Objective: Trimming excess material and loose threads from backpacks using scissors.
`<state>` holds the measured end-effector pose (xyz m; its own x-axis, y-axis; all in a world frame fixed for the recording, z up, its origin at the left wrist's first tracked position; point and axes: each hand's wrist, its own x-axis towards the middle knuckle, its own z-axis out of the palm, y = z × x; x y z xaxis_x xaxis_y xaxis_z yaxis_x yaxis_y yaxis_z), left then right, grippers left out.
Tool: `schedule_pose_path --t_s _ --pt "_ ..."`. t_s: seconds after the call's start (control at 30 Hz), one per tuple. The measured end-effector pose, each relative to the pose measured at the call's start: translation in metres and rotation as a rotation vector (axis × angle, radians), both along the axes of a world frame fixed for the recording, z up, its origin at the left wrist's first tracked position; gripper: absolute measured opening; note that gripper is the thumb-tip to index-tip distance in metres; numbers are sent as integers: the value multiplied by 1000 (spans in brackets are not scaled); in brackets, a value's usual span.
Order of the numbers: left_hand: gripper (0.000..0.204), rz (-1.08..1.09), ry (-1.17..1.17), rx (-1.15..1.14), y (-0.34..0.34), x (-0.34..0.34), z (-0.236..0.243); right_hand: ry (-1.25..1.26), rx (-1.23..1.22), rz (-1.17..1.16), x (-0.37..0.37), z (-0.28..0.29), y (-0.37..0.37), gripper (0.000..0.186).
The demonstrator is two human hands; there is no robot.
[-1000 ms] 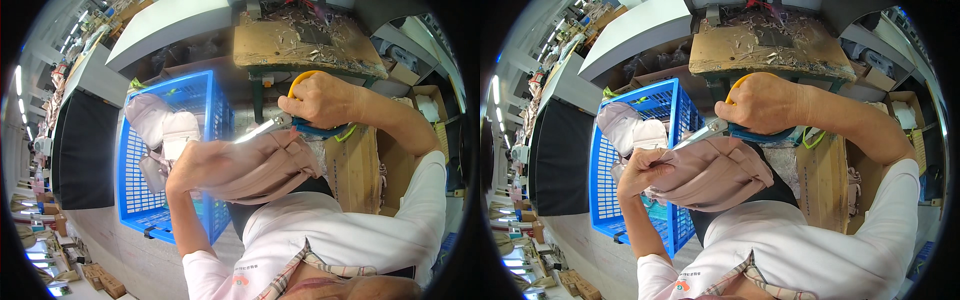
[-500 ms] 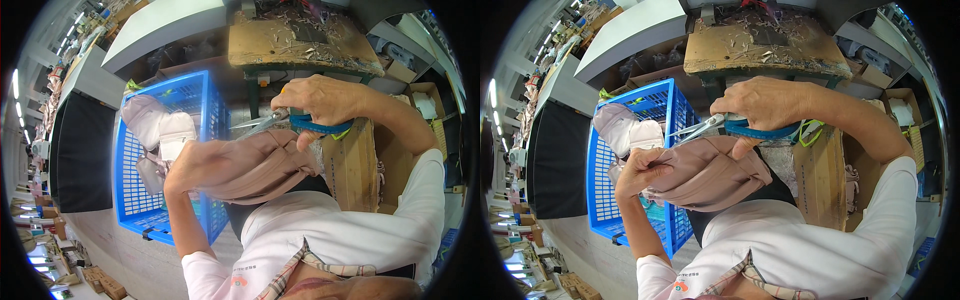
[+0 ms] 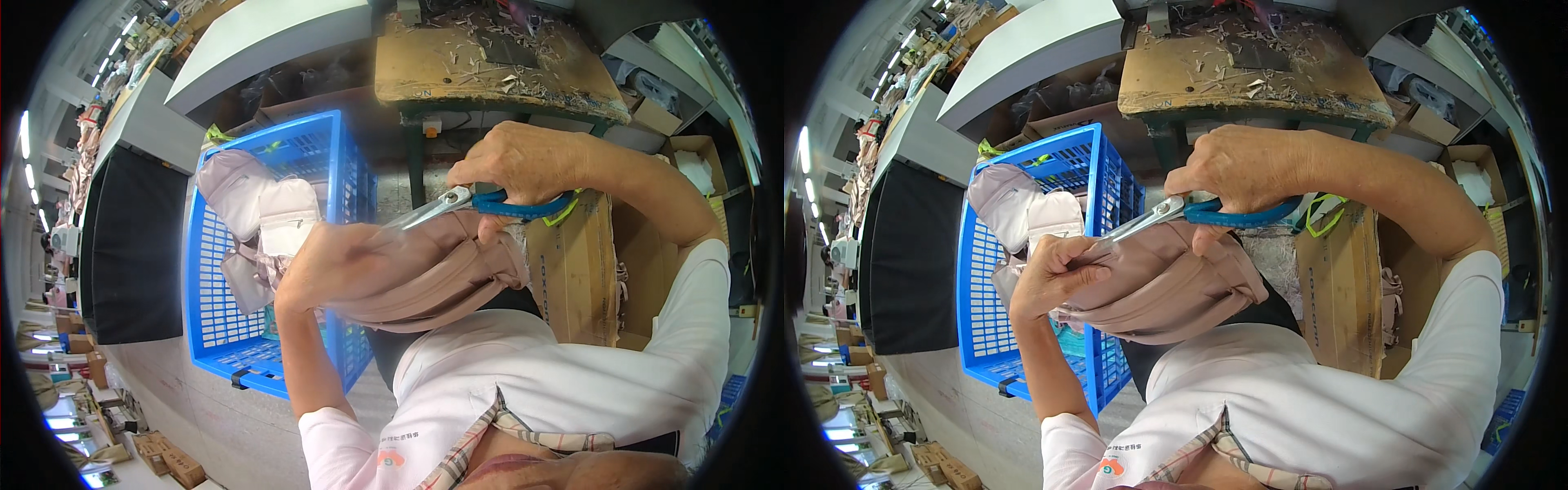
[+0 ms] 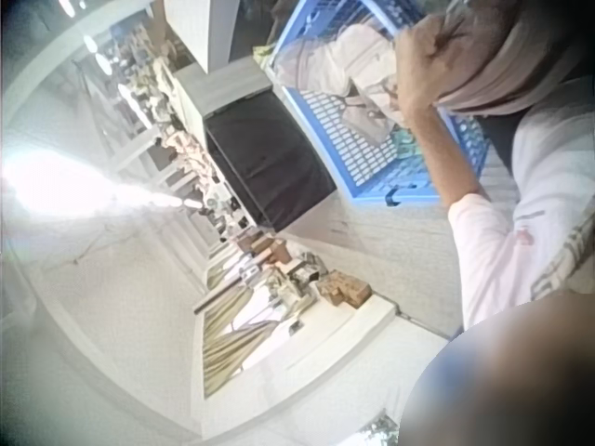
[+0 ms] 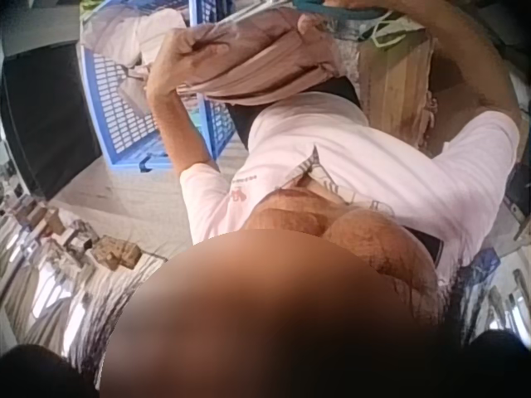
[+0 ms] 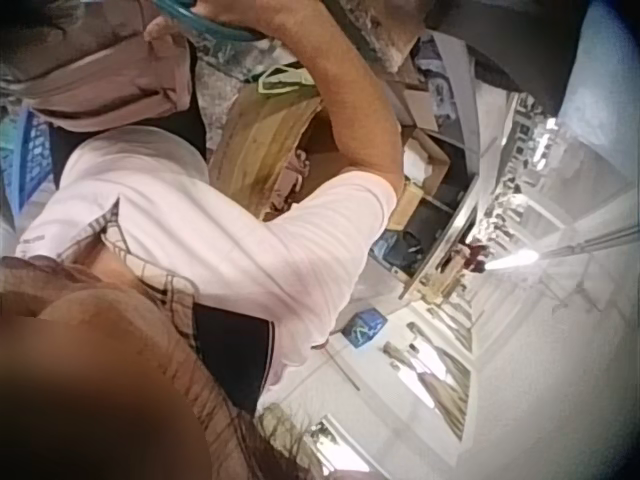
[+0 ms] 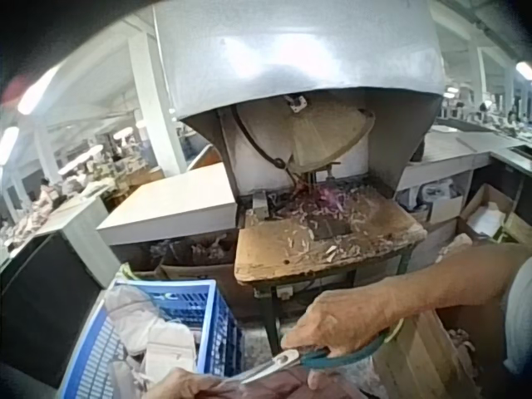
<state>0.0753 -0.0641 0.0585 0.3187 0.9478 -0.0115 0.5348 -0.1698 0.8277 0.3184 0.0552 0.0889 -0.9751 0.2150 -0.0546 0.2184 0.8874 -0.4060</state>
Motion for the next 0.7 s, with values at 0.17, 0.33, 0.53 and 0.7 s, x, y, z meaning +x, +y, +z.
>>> schedule_pose_path --t_s 0.17,0.33,0.53,0.7 --pt "20 -11 36 25 2 -2 -2 73 121 57 3 -6 1 54" --pt "20 18 -1 49 1 -4 -4 127 -205 -250 18 -8 1 67" --pt "22 5 -111 20 2 -6 -3 70 -22 -127 30 -15 -1 69" --pt "25 14 -54 53 2 -4 -3 106 -1 -80 27 -20 1 67"
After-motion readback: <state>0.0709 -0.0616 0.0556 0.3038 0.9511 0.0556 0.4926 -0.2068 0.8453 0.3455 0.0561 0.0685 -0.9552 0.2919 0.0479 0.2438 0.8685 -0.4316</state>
